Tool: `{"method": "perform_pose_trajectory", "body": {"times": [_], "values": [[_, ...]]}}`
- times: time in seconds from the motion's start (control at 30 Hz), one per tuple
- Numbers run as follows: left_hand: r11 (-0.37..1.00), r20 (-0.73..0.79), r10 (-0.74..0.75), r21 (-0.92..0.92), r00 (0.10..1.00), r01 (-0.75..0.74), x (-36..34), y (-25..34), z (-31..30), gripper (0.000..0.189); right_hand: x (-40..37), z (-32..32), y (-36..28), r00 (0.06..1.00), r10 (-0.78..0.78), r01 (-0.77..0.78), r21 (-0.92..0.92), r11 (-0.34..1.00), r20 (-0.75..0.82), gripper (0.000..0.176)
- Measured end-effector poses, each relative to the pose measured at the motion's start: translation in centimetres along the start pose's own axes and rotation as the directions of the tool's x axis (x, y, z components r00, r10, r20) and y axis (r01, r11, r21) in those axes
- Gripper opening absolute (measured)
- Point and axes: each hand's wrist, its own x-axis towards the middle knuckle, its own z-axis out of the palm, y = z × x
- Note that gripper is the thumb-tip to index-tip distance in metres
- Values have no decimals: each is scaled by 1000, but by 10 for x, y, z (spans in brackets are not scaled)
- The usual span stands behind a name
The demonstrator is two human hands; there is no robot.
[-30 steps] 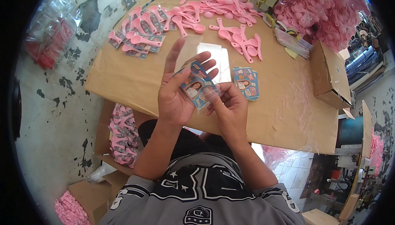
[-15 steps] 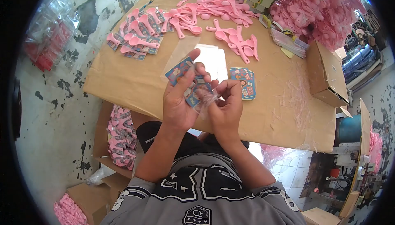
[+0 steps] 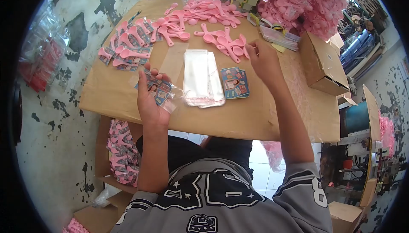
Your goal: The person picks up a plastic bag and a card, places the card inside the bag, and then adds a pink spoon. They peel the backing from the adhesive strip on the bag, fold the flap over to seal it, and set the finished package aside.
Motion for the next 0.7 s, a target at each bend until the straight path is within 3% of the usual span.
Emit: {"method": "perform_pose_trajectory", "body": {"times": [0.13,0.23,0.33,0.47,0.53,0.6,0.67,0.7], "values": [[991,23,88,95,996,-90,-10,-7,3,40,50,41,87,999,-43,40,-328,944,-2,29],[967,-34,188,181,982,-179,-16,-6,4,44,60,58,89,998,15,-3,-198,980,58,36],[959,-61,232,182,971,-218,-11,1,-7,48,53,49,72,990,110,-90,-213,973,83,35],[959,-69,260,134,963,-249,-5,9,-12,49,36,25,65,997,44,-50,-115,992,-56,27],[955,-85,280,120,956,-270,-3,12,-12,50,3,0,10,999,39,-41,50,998,37,20],[954,-102,293,101,951,-283,1,16,-10,51,-39,-11,-32,969,58,-139,336,932,238,15],[948,-69,308,110,949,-299,4,16,-7,52,-78,-16,-66,844,91,-352,418,838,529,18],[945,-50,312,117,949,-305,4,16,-6,53,-94,-15,-79,802,81,-397,427,812,592,20]]}}
